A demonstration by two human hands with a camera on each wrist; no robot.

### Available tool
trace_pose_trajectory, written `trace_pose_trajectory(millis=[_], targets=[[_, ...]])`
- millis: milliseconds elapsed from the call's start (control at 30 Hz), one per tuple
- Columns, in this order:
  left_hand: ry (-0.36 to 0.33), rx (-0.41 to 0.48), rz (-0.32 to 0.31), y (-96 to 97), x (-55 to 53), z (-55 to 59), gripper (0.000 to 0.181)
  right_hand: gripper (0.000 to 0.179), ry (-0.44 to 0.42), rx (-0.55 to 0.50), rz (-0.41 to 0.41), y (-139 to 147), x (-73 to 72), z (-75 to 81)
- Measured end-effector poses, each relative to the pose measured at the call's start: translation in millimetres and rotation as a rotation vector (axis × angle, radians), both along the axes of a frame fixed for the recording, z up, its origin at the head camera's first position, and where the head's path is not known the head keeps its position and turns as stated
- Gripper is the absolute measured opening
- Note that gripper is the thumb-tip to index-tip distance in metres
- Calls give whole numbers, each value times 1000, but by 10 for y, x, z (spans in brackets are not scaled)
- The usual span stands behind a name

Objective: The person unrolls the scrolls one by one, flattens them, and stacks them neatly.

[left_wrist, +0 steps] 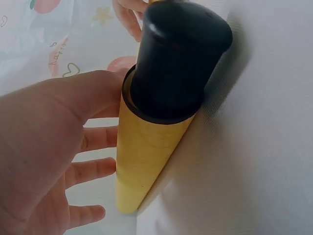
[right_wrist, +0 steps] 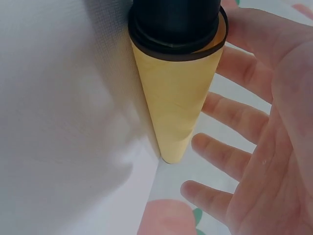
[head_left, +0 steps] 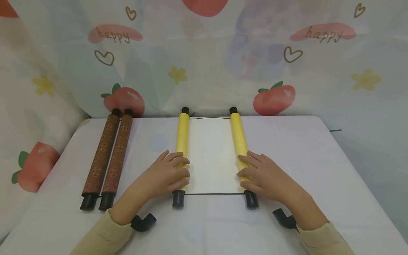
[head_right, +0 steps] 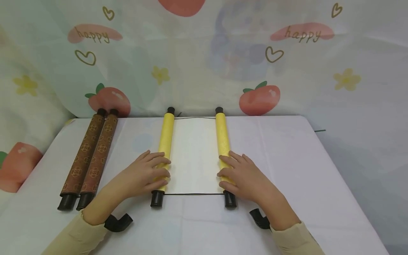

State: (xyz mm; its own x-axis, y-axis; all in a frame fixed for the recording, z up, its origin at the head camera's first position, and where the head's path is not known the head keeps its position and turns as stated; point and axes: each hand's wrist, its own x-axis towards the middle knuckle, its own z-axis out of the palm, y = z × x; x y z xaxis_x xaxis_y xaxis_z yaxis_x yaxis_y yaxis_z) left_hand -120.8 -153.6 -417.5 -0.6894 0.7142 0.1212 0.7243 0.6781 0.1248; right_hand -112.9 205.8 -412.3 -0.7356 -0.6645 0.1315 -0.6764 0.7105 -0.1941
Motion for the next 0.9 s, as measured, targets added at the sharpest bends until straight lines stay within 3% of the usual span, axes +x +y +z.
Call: trace_pose_trajectory(millis=[300,533,700,900], targets=[[-48,11,0,-3,7,28,13,12,-33,21,-29,11,-15,24],[-36,27,-7,-6,-5,20,7,24,-15,9,-31,28,-11,36],[-25,-2,-8,5,-8,8,13,31,-19,14,-35,58,-7,42],[-16,-5,-5,7,1,15,10,29,-18,24,-32,85,-7,42]])
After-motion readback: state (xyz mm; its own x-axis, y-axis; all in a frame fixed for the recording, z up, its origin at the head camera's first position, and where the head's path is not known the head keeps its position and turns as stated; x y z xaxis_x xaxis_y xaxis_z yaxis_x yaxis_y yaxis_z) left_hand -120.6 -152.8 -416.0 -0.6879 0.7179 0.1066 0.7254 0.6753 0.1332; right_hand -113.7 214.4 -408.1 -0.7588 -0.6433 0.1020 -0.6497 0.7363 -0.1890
